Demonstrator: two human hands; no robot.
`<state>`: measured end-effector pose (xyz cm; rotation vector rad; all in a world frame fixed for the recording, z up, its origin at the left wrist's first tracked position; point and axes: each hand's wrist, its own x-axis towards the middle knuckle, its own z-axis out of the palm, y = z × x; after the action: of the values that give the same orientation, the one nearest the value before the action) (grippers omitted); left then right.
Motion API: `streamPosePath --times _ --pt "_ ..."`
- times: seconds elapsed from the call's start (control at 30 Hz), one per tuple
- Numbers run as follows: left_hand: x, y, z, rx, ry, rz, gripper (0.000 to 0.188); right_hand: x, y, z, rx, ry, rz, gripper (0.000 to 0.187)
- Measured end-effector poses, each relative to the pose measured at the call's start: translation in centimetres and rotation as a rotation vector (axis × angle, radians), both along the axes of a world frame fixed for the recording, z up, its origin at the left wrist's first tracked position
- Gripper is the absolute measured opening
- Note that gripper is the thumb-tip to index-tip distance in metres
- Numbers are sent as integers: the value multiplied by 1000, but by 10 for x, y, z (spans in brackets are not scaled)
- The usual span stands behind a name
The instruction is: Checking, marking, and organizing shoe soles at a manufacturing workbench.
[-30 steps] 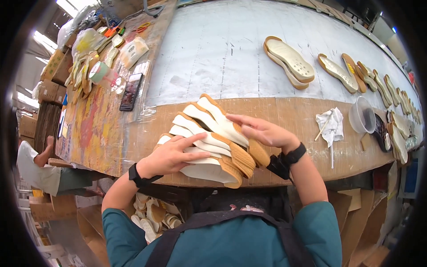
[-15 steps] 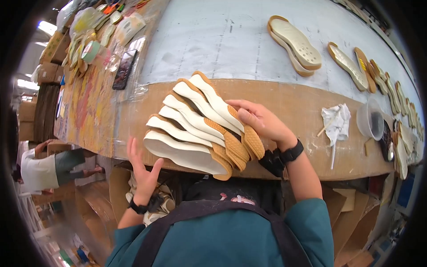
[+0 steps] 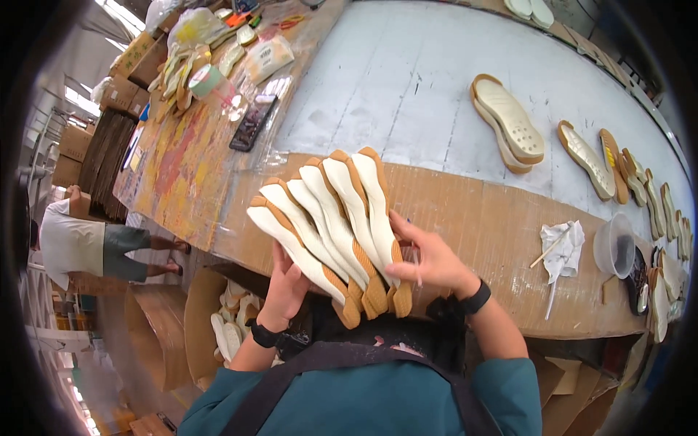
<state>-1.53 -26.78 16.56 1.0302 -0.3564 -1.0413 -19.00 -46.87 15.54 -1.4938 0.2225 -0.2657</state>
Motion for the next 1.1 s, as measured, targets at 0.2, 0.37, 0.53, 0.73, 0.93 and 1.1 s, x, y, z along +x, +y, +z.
streamPosePath --times 0.2,0.37,0.53,0.73,0.93,1.1 --pt "20 -4 22 -46 -367 -76 102 5 14 30 40 -117 -135 82" --pt "21 -36 34 -164 -638 -281 88 -3 0 40 29 -210 -293 82" --pt "19 -39 20 -317 -798 -337 108 0 1 27 135 -161 -329 72" --pt "11 -51 21 -168 -800 -384 122 -2 -6 16 220 -142 -367 71" --pt "4 -61 23 -233 -767 -292 111 -5 -4 8 294 -189 -410 72" --pt "-1 -71 34 -270 -918 -260 105 -12 -8 6 276 -111 -441 70"
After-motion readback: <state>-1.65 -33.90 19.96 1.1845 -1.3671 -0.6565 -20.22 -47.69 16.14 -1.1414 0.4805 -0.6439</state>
